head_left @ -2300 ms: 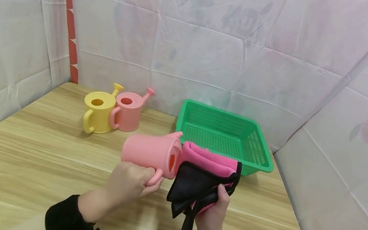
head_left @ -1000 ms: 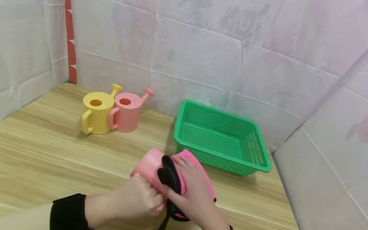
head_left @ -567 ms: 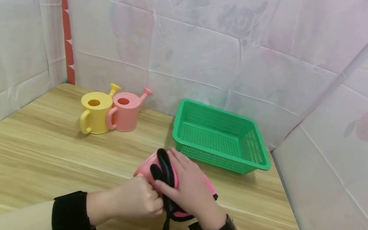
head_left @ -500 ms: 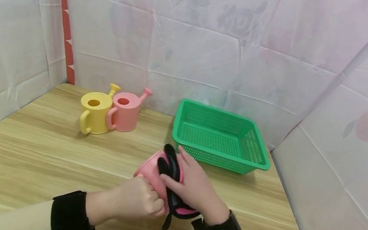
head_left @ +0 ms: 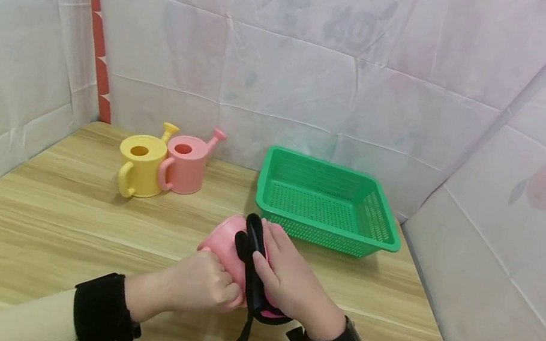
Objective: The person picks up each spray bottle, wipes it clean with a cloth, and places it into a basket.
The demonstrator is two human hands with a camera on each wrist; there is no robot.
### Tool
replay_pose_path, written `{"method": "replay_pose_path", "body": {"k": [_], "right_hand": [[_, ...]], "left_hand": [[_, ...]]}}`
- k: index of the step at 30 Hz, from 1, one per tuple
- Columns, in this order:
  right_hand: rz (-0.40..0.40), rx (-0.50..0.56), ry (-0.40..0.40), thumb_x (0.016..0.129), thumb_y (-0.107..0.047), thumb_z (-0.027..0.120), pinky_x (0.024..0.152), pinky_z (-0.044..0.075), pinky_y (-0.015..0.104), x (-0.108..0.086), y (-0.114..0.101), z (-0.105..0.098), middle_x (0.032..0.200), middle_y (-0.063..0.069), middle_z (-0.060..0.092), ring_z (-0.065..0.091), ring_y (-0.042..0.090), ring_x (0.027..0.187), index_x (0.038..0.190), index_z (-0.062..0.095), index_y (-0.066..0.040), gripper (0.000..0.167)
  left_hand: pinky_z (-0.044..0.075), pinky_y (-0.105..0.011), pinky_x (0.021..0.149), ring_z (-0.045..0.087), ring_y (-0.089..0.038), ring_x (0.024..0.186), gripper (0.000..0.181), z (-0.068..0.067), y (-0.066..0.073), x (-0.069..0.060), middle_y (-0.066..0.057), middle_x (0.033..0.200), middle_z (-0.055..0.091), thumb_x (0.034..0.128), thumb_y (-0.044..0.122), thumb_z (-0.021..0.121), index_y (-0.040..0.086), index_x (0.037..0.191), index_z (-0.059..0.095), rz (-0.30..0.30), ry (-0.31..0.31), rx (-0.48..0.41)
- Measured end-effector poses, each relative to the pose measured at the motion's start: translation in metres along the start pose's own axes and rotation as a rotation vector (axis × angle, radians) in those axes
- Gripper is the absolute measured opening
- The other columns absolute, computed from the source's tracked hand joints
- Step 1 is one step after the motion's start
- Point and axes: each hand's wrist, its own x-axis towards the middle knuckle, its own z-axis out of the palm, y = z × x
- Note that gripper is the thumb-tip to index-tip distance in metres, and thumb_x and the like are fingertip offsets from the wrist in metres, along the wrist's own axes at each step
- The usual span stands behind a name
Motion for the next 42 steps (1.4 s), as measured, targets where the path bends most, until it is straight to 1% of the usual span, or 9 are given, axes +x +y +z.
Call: {"method": "replay_pose_path", "body": {"k": [5,10,15,21,27,29,33,39,42], "right_hand": [[-0.007,-0.132,-0.017,0.095,-0.030,0.045,0.108,0.021,0.044,-0.002,-0.008,0.004,0.147,0.019,0.028,0.023,0.030,0.137,0.143,0.030,0.001,0.058],[0.012,-0.135,0.053,0.091,-0.035,0.055,0.106,0.026,0.044,-0.002,-0.011,0.007,0.147,0.016,0.029,0.028,0.028,0.135,0.142,0.033,0.000,0.065],[0.065,-0.105,0.091,0.089,-0.038,0.058,0.102,0.034,0.044,0.002,-0.008,0.004,0.143,0.012,0.039,0.038,0.028,0.129,0.139,0.042,-0.008,0.061],[0.146,-0.019,-0.022,0.090,-0.043,0.055,0.102,0.032,0.048,0.007,-0.006,-0.002,0.145,0.015,0.034,0.033,0.034,0.131,0.142,0.038,-0.012,0.063],[0.226,0.089,-0.109,0.090,-0.053,0.049,0.101,0.035,0.039,0.015,0.000,-0.002,0.149,0.006,0.028,0.033,0.021,0.132,0.148,0.021,-0.016,0.075],[0.225,0.146,-0.100,0.090,-0.052,0.051,0.102,0.034,0.039,0.018,0.003,-0.001,0.149,0.005,0.028,0.032,0.019,0.133,0.148,0.021,-0.013,0.077],[0.187,0.263,-0.093,0.089,-0.049,0.055,0.099,0.037,0.036,0.024,0.008,0.000,0.142,0.000,0.040,0.040,0.013,0.126,0.145,0.031,-0.015,0.070],[0.268,0.234,-0.109,0.084,-0.057,0.058,0.094,0.041,0.036,0.019,0.005,0.002,0.143,-0.001,0.038,0.043,0.013,0.122,0.147,0.027,-0.019,0.079],[0.284,0.182,-0.095,0.081,-0.060,0.059,0.096,0.040,0.039,0.013,0.003,0.004,0.145,0.000,0.035,0.041,0.017,0.126,0.147,0.025,-0.019,0.085]], "left_hand": [[0.024,-0.019,0.038,0.040,-0.003,0.041,0.035,0.002,-0.007,-0.004,0.012,0.049,0.041,0.0934,0.022,0.041,0.021,0.060,0.049,-0.022,-0.023,0.039],[0.022,-0.019,0.038,0.039,-0.003,0.040,0.042,0.000,-0.010,-0.005,0.012,0.048,0.041,0.0986,0.024,0.035,0.020,0.060,0.049,-0.031,-0.021,0.046],[0.024,-0.018,0.039,0.037,-0.002,0.041,0.039,0.000,-0.005,0.002,0.012,0.049,0.038,0.0954,0.021,0.037,0.020,0.057,0.044,0.017,0.011,0.028],[0.027,-0.020,0.041,0.038,-0.002,0.041,0.035,0.002,0.004,0.008,0.012,0.047,0.038,0.0927,0.023,0.043,0.020,0.058,0.044,0.052,0.014,0.022],[0.026,-0.020,0.041,0.040,0.000,0.041,0.031,0.003,0.012,0.012,0.013,0.047,0.040,0.0878,0.027,0.053,0.022,0.058,0.045,0.097,-0.030,-0.006],[0.025,-0.020,0.041,0.040,0.000,0.041,0.032,0.001,0.014,0.012,0.013,0.047,0.039,0.0885,0.026,0.051,0.022,0.057,0.043,0.109,-0.040,-0.020],[0.024,-0.020,0.041,0.039,0.001,0.041,0.034,-0.002,0.012,0.012,0.013,0.046,0.037,0.0897,0.024,0.047,0.021,0.056,0.042,0.113,-0.049,-0.024],[0.025,-0.020,0.042,0.036,0.001,0.041,0.034,-0.002,0.003,0.006,0.013,0.047,0.036,0.0895,0.025,0.049,0.021,0.056,0.041,0.086,-0.042,-0.054],[0.028,-0.020,0.041,0.038,0.000,0.041,0.034,-0.002,-0.004,0.002,0.013,0.047,0.037,0.0894,0.027,0.050,0.021,0.057,0.041,0.085,-0.030,-0.021]]}}
